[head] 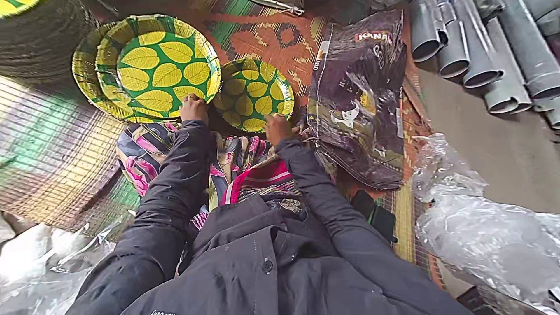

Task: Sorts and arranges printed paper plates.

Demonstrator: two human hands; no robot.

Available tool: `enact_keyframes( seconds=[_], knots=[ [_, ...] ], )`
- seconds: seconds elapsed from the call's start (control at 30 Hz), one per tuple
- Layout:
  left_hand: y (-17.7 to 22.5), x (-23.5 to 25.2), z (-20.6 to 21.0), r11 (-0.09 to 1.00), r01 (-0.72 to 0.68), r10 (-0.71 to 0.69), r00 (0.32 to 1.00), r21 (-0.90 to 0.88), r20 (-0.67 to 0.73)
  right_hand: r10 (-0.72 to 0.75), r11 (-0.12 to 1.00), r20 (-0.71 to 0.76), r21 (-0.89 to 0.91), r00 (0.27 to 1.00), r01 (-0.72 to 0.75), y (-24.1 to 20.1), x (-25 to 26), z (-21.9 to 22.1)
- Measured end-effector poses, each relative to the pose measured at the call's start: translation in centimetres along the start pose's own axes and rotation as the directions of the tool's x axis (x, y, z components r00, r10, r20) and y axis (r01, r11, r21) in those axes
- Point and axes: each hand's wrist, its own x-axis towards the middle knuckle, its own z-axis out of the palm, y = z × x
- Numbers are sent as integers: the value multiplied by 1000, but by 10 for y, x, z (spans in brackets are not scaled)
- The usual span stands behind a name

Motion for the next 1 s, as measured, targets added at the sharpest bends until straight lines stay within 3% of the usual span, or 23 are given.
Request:
enact_keyframes(
  seconds=[0.03, 0.1, 0.17, 0.23, 0.3, 0.47, 0.7, 0.8, 0.9, 1.0],
  knots=[
    [-1, 4, 0, 999, -32, 31, 999, 26, 16, 18, 988, 91, 151, 996, -31, 11, 17, 45],
    [-6, 8, 0, 995, 18, -23, 999, 99, 47, 129, 959, 439, 175, 889, -225, 9, 49, 88],
    [-6, 7, -4, 963, 176, -192, 980, 206, 58, 200, 942, 509, 135, 837, -307, 3, 58, 106],
    [5, -4, -16, 911, 258, -298, 951, 321, 84, 225, 940, 506, 112, 833, -321, 2, 54, 106],
    [7, -9, -13, 890, 241, -296, 951, 387, 90, 230, 947, 498, 83, 836, -310, 1, 50, 106],
    [-9, 16, 4, 937, 50, -85, 992, 346, 89, 263, 947, 475, 39, 840, -319, -2, 50, 103],
    [0, 10, -4, 928, -246, 222, 968, 280, 114, 392, 882, 442, 69, 807, -466, -3, 50, 97],
    [0, 6, 4, 938, -204, 202, 979, 279, 38, 395, 860, 470, 112, 789, -497, -7, 50, 93],
    [8, -1, 11, 970, -92, 90, 996, 226, 17, 366, 879, 372, 162, 853, -448, -5, 49, 100],
    [22, -24, -3, 984, -154, 153, 988, 91, 9, 340, 901, 295, 169, 893, -399, 2, 46, 101]
  ],
)
